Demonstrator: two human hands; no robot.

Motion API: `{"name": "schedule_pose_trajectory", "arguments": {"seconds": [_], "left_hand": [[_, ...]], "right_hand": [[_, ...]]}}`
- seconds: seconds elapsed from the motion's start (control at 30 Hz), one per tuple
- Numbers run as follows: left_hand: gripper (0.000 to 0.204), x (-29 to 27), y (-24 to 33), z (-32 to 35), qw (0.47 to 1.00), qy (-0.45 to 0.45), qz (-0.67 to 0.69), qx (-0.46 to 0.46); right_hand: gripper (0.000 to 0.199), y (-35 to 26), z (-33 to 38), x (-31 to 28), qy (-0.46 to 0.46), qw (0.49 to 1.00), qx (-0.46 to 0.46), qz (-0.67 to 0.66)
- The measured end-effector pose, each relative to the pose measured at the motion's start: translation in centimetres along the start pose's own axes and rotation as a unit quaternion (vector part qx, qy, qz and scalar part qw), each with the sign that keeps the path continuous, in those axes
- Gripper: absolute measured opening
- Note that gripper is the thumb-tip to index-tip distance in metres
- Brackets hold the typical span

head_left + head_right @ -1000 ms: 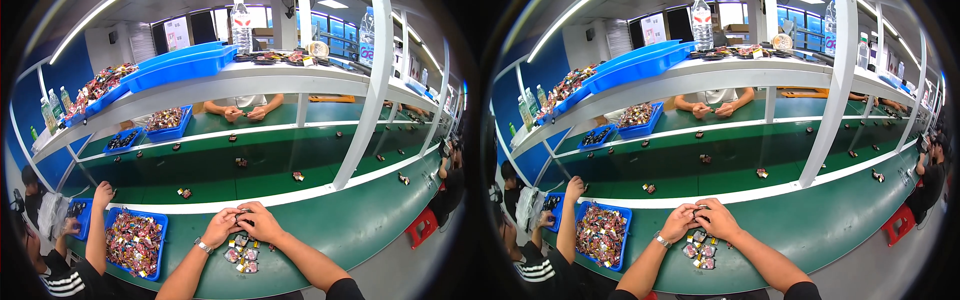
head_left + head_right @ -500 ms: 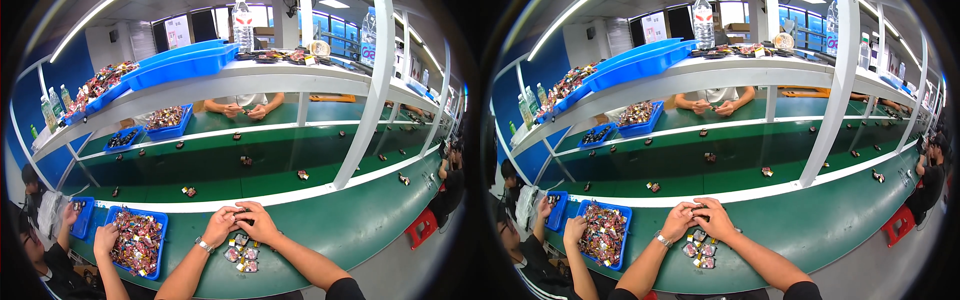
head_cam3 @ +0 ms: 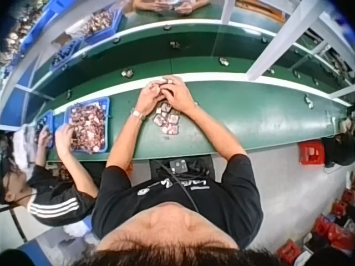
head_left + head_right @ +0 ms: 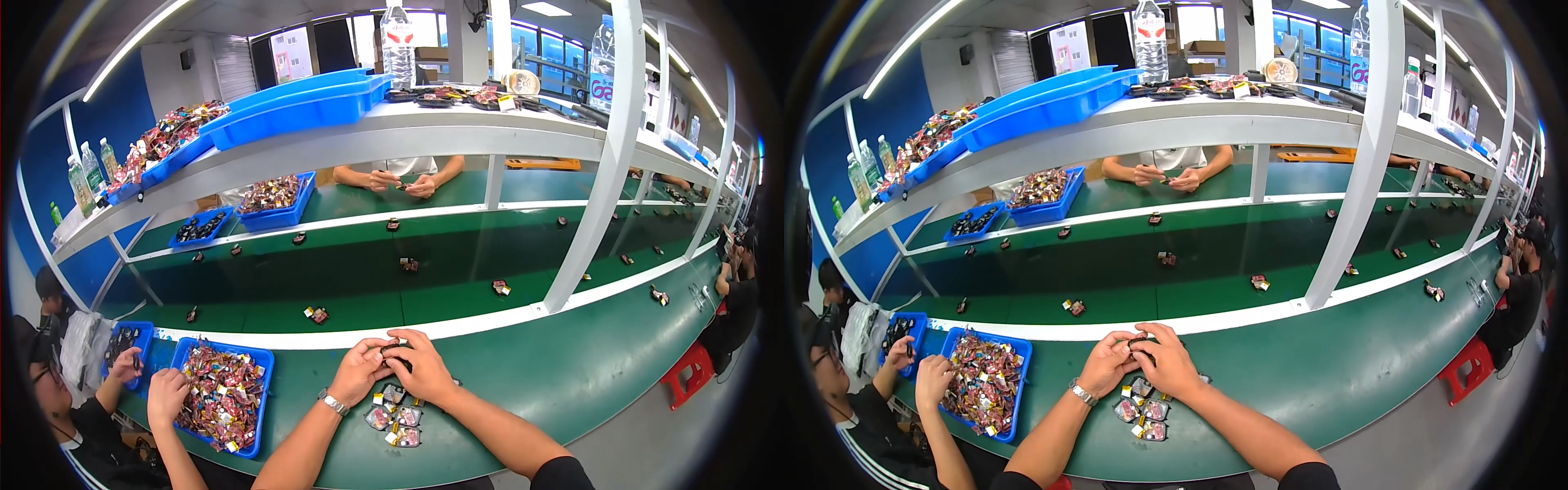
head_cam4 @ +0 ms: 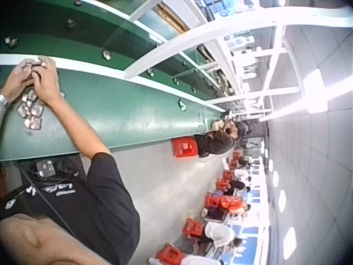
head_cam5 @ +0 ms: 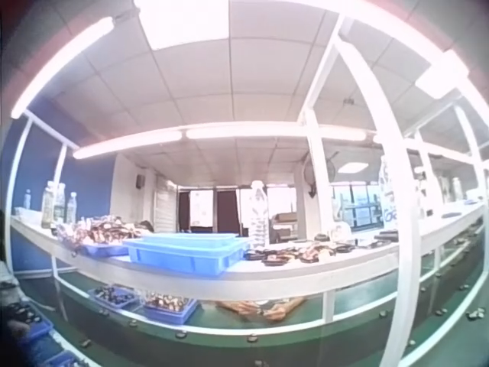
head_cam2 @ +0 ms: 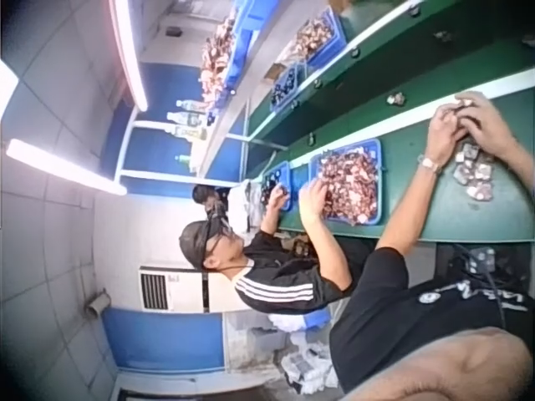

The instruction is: Sort small colorful electronic or plastic components on an assembly line.

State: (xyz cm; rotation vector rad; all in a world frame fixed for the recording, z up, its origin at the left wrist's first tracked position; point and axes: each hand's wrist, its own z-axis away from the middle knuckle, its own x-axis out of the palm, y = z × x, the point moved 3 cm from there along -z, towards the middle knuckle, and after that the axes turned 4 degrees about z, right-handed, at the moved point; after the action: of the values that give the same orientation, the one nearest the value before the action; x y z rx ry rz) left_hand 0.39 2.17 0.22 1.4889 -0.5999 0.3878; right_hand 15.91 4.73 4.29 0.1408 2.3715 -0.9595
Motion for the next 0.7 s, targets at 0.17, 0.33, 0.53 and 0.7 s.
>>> {"name": "schedule_pose_trajectory", "arguments": {"seconds": [0.17, 0.33, 0.53, 0.7], "left_hand": [[0.026, -0.1, -0.3, -0.1, 1.000, 0.000, 0.010, -0.014], [0.027, -0.3, -0.3, 0.1, 1.000, 0.004, 0.005, -0.018], [0.025, -0.1, -0.2, 0.0, 1.000, 0.011, -0.003, -0.021], [0.025, -0.1, -0.3, 0.0, 0.999, 0.021, -0.013, -0.024]], "right_hand": [[0.017, -0.2, -0.4, -0.3, 0.072, 0.994, -0.066, 0.043], [0.018, -0.9, -0.4, -0.5, 0.060, 0.989, -0.099, 0.091], [0.020, -0.6, -0.4, -0.3, 0.049, 0.982, -0.130, 0.126], [0.019, -0.6, -0.1, 0.0, 0.066, 0.980, -0.113, 0.153]]}}
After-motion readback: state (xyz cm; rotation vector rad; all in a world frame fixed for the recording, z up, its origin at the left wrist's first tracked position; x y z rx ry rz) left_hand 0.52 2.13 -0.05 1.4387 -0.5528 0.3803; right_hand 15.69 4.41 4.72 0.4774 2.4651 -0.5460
